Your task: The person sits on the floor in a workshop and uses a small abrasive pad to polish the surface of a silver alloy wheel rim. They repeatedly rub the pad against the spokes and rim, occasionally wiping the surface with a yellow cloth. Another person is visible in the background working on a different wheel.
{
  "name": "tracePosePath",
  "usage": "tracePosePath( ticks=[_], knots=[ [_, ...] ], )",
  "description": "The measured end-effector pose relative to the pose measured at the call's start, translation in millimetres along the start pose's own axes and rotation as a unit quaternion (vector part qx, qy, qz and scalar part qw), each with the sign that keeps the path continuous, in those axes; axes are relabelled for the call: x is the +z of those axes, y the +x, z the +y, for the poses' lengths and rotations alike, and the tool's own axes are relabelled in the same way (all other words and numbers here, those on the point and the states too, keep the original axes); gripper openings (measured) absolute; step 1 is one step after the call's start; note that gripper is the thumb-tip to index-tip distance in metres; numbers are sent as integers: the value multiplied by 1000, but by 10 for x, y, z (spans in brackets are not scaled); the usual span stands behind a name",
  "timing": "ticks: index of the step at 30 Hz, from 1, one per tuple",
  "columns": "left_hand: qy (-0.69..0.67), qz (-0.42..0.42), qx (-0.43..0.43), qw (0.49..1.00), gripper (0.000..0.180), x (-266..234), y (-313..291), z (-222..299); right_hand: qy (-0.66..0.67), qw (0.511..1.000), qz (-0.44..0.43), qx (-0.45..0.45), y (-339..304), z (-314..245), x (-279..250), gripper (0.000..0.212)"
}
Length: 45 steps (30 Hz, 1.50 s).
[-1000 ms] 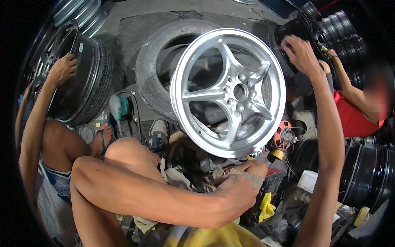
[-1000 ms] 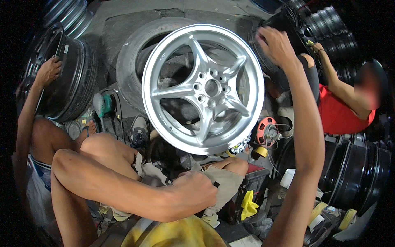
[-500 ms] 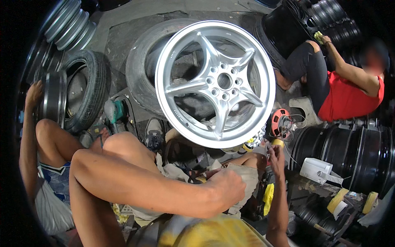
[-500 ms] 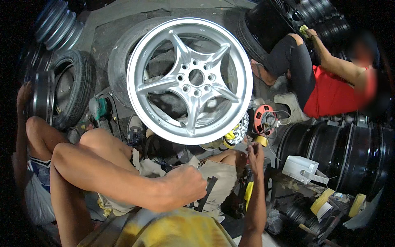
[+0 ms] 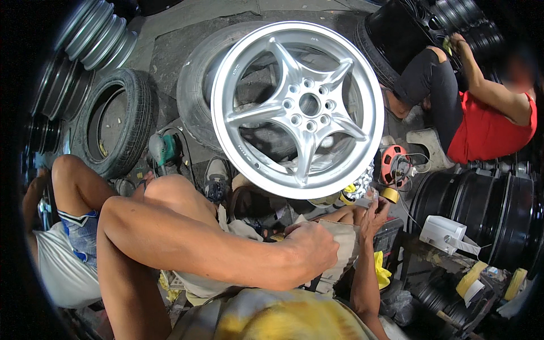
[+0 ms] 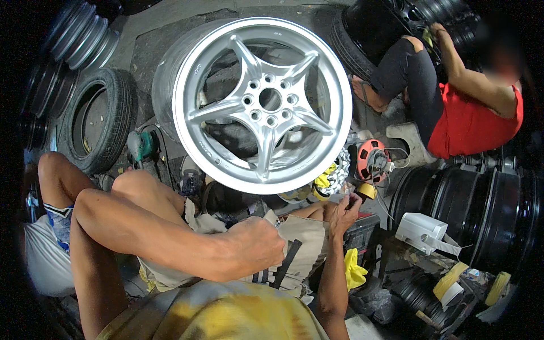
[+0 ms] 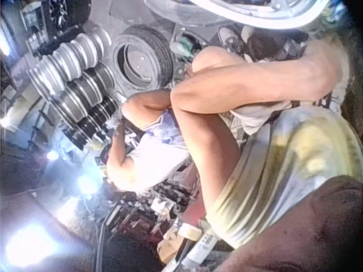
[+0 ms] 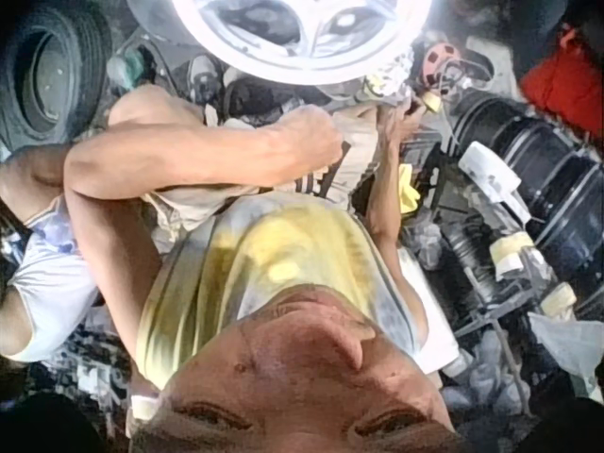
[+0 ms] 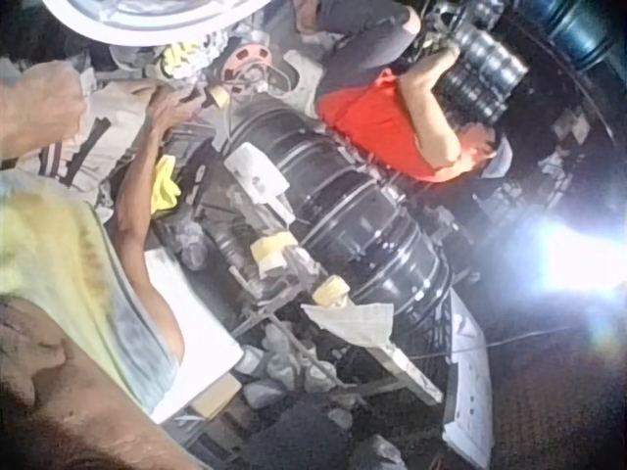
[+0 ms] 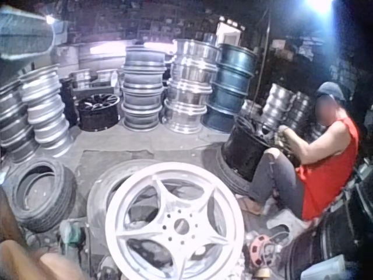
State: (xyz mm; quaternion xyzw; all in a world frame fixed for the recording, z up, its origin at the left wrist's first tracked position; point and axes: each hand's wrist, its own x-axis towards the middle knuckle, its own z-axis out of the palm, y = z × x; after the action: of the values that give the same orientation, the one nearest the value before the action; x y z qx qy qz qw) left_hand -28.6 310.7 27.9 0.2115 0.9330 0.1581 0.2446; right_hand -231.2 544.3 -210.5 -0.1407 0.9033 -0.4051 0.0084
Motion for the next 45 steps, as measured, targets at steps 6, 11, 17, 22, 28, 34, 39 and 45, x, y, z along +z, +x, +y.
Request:
tracePosePath(
  ticks=[6,11,17,22,28,34,39,45],
  knots=[
    [0,13,39,999,3,-70,-47,-74,-7,1000,22,-2,26,167,39,25],
    [1,-72,45,996,22,-144,49,-86,-22,999,27,23,38,233,51,24],
    [3,28,37,999,4,-24,-18,-82,-34,999,35,-12,43,118,56,23],
    [7,6,35,999,5,-5,-31,-61,-18,999,33,-8,43,159,45,24],
    [16,30,20,999,5,130,-47,7,-4,999,31,-7,10,106,55,23],
    [28,62,2,998,4,209,-130,21,36,999,33,-7,-13,93,35,24],
    [17,36,-7,999,4,194,-198,4,67,997,40,-2,-28,76,28,25],
    [-51,71,-13,996,7,124,-327,-172,13,995,85,-56,-39,85,58,27]
  ],
)
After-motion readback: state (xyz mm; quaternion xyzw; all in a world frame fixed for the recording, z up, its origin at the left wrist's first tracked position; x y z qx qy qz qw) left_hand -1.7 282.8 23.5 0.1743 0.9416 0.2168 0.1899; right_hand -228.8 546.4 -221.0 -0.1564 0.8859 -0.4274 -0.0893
